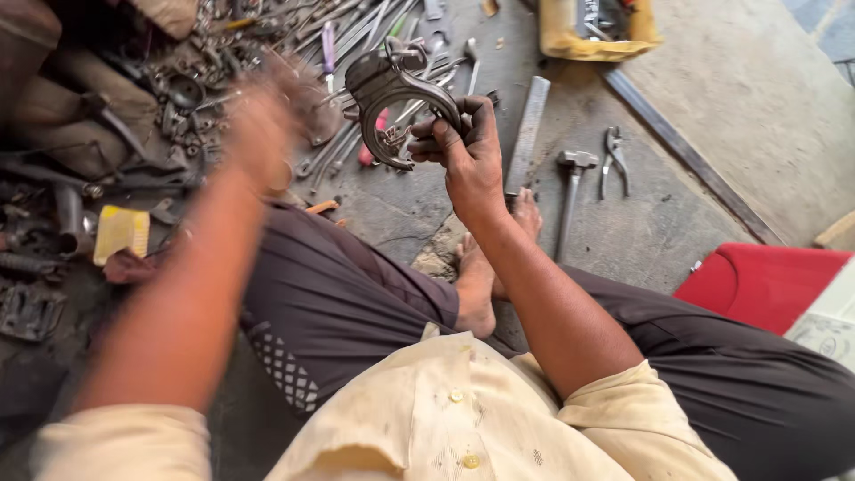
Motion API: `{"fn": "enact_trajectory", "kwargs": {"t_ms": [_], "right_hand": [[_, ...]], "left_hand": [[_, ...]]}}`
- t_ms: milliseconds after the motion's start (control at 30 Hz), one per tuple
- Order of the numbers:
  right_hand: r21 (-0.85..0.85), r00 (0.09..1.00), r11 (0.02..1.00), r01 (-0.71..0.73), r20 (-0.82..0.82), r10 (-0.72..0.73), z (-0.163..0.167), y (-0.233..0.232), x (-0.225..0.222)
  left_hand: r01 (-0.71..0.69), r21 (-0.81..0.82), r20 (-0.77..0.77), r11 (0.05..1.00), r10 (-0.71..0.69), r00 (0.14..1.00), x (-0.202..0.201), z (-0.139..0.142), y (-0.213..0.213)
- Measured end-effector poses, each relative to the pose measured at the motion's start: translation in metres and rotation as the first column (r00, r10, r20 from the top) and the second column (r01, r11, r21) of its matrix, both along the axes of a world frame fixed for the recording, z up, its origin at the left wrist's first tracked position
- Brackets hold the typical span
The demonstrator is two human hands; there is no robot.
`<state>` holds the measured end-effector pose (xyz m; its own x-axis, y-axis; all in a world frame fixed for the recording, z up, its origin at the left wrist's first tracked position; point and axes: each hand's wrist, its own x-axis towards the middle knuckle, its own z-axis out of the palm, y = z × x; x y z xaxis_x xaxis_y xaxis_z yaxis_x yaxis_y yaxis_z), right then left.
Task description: The person sits on the floor and uses a hammer and pliers to adjust and assemble small mechanical parts. They repeatedly pick up components, strike them with a hammer, and manipulate them with pliers, working on a cluttered floor filled with tools and spare parts.
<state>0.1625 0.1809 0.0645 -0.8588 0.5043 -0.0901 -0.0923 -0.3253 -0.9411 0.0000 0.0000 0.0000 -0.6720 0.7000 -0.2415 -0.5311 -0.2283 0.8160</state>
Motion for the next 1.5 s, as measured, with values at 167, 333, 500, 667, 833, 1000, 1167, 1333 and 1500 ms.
{"fn": "enact_trajectory", "kwargs": {"t_ms": [167,333,500,667,833,1000,1167,1333,1500], "right_hand": [[0.102,0.999,0.995,-0.003,-0.037,0.007,0.002,0.012,0.032],[0.277,0.989,0.95,-0.145,0.016,0.146,0.01,0.032,0.035],[-0.081,0.938,0.945,-0.318,0.119,0.326,0.004,0.044,0.041],[-0.303,0.895,0.908,-0.29,0.249,0.37,-0.029,0.028,0.04],[-0.335,0.877,0.888,-0.316,0.252,0.408,-0.059,-0.008,0.031],[-0.436,0.868,0.854,-0.283,0.262,0.422,-0.067,-0.044,0.026],[-0.513,0.87,0.802,-0.307,0.19,0.455,-0.081,-0.067,0.035],[-0.507,0.903,0.841,-0.19,0.246,0.352,-0.1,-0.067,0.03],[-0.559,0.925,0.822,-0.113,0.243,0.293,-0.11,-0.042,0.027]], "left_hand": [[-0.044,-0.249,-0.338,0.967,-0.044,0.94,0.089,0.031,0.027],[-0.085,-0.095,-0.119,0.992,0.073,0.99,0.107,0.045,0.033],[-0.149,-0.05,0.082,0.988,0.153,0.985,0.128,0.031,0.027],[-0.246,-0.122,0.224,0.962,0.268,0.937,0.152,0.008,0.031],[-0.323,-0.253,0.304,0.912,0.392,0.869,0.166,-0.009,0.008],[-0.335,-0.273,0.328,0.902,0.414,0.849,0.157,-0.012,-0.02],[-0.327,-0.322,0.308,0.889,0.425,0.851,0.167,-0.024,-0.039],[-0.22,-0.288,0.383,0.932,0.323,0.866,0.153,-0.037,-0.027],[-0.1,-0.259,0.4,0.961,0.201,0.894,0.127,-0.054,0.004]]}}
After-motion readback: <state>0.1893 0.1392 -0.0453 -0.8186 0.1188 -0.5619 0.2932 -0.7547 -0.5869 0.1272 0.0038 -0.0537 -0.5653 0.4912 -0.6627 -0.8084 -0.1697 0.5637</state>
